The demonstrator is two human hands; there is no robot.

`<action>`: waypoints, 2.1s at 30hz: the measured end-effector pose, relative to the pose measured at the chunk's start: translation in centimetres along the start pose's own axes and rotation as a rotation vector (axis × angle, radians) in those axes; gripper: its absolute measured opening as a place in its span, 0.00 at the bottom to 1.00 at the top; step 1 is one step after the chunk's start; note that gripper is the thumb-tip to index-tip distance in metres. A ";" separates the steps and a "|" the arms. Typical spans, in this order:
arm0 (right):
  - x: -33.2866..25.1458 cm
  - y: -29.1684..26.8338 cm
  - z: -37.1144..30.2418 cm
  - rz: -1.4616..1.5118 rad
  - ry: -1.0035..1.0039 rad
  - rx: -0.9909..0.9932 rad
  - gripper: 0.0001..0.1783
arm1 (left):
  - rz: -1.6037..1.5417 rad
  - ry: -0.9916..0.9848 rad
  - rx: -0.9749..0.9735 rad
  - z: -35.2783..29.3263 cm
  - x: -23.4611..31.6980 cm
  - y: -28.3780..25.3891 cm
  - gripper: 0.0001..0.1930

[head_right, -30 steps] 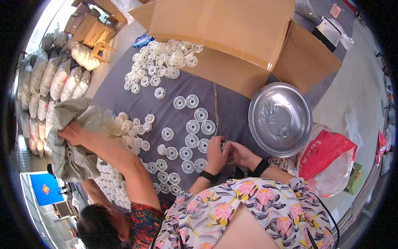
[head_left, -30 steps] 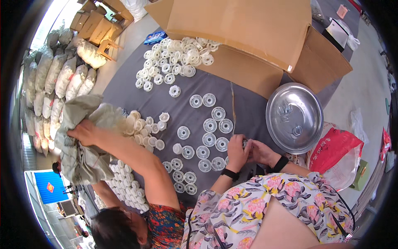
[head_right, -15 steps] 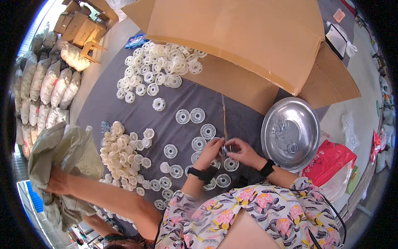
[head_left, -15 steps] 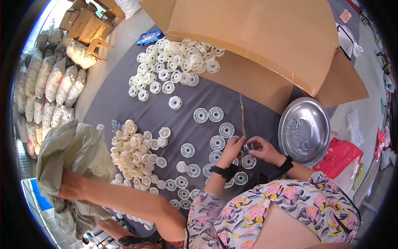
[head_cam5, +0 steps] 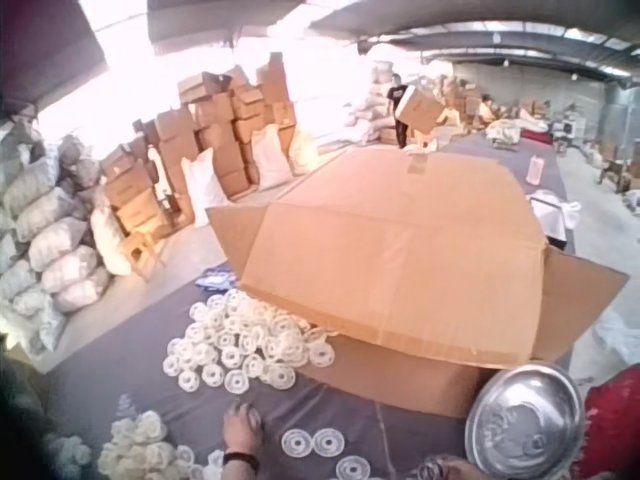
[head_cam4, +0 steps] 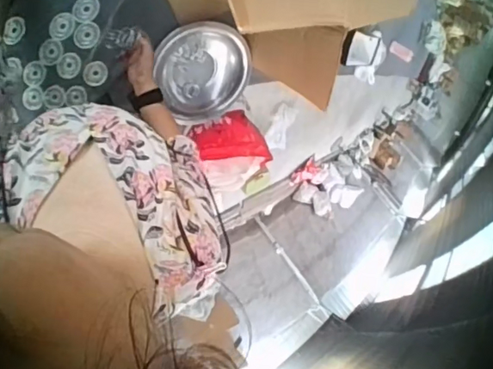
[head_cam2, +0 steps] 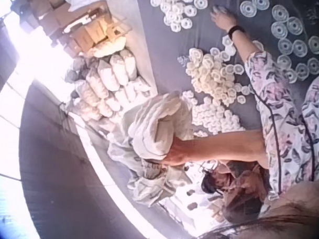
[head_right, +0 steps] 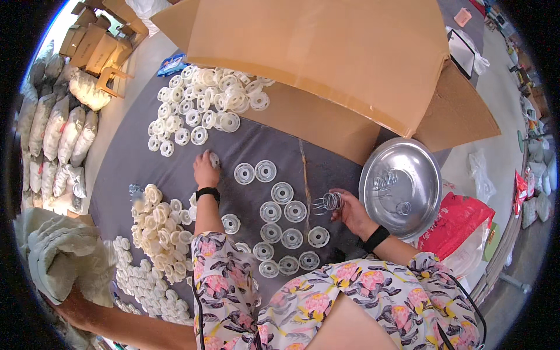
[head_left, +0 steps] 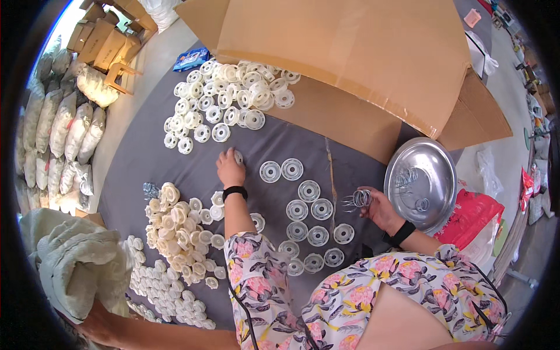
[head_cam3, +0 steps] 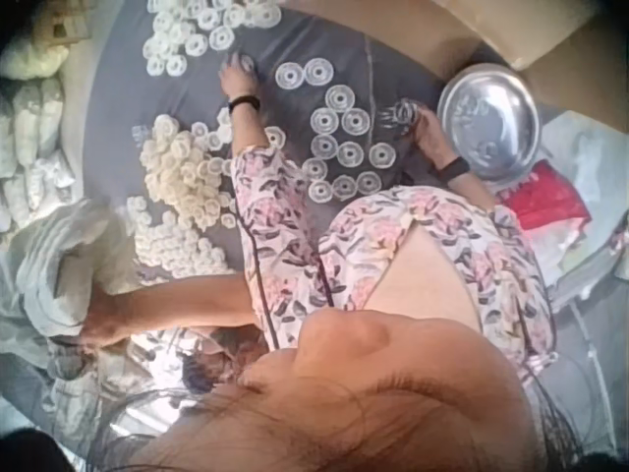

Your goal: Assembling small white plastic components by combining circular parts with metal springs and pins.

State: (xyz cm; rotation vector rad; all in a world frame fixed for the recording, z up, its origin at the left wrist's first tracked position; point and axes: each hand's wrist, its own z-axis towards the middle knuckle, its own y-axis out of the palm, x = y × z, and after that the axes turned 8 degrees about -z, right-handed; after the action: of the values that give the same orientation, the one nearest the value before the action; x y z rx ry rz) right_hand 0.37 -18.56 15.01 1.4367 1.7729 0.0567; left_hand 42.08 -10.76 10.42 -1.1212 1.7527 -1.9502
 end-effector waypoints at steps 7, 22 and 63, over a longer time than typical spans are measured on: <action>0.5 -1.7 -0.5 0.272 0.146 -0.065 0.20 | -1.038 -0.225 0.218 -7.6 1.8 2.0 0.27; 2.4 -5.4 -4.9 0.215 -0.019 -0.022 0.19 | -0.809 0.312 -0.204 -27.1 19.5 6.6 0.29; 0.7 -4.8 -7.8 -0.653 -0.629 -0.070 0.16 | -1.534 -0.888 -1.316 -29.1 23.4 2.9 0.27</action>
State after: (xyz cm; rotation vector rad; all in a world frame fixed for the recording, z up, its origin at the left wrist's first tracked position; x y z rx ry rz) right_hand -8.18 -16.18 17.31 0.6546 1.5846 -0.6010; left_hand 5.45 -6.34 17.12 -3.5696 1.3941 0.2843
